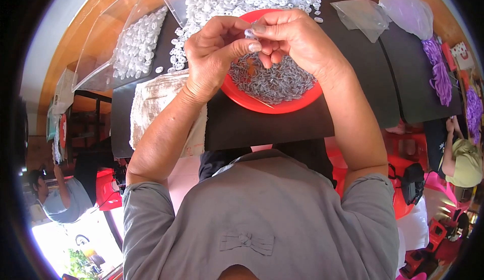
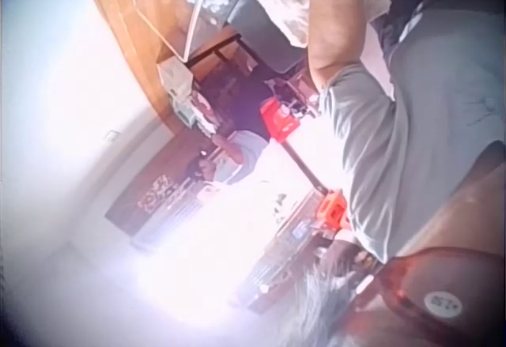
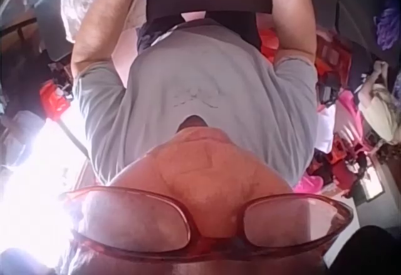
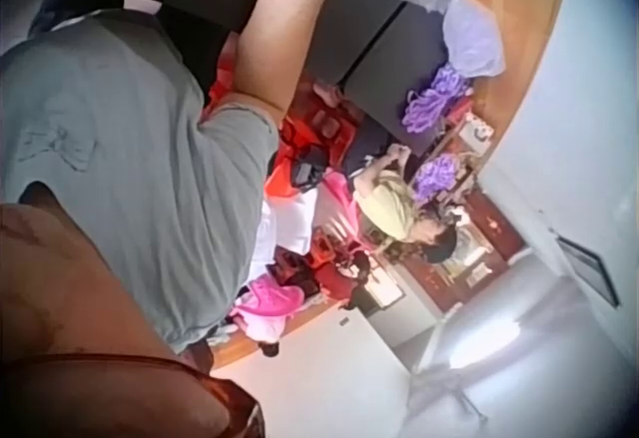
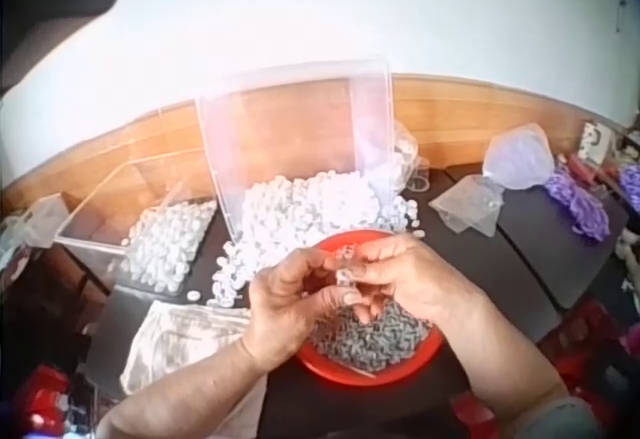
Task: Assembling small white plastic components with metal springs or pins.
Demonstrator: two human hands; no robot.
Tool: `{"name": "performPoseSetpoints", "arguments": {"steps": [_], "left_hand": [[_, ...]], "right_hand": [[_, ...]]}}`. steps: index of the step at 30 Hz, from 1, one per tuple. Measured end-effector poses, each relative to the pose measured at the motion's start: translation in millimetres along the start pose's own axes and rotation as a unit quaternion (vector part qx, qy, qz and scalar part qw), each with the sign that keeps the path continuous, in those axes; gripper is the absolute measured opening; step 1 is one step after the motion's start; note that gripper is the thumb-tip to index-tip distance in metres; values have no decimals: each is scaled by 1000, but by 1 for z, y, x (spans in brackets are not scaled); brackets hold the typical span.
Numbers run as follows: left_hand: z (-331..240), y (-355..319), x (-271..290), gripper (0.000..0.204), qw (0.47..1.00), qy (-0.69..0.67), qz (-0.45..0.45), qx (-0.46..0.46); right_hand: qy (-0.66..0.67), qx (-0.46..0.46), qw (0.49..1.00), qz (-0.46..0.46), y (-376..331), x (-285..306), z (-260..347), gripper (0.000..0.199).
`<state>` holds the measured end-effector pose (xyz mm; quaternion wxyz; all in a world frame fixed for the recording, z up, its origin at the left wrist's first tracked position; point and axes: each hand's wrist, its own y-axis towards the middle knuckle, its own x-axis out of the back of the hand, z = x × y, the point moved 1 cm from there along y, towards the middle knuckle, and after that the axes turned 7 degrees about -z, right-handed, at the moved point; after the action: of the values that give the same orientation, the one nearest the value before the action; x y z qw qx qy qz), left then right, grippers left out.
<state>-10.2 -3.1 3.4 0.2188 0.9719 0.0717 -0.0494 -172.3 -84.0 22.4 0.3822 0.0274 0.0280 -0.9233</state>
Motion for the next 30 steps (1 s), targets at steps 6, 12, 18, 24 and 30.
{"name": "performPoseSetpoints", "arguments": {"steps": [6, 12, 18, 24, 30], "left_hand": [[6, 1, 1, 22, 986, 90, -9, -137], [1, 1, 0, 25, 992, 63, 22, -106], [-4, -5, 0, 28, 998, 24, 19, -62], [-5, -7, 2, 27, 990, 111, 12, -92], [-5, -3, -1, 18, 995, 23, 37, -93]], "right_hand": [[51, 8, 999, -10, -3, -9, 1, 23], [25, 29, 999, -18, -5, -9, 4, 23], [36, 11, 999, 13, -3, -7, -2, 23], [48, 36, 998, 34, -4, -9, -5, 22], [63, 53, 996, 37, 0, -8, -11, 19]]}}
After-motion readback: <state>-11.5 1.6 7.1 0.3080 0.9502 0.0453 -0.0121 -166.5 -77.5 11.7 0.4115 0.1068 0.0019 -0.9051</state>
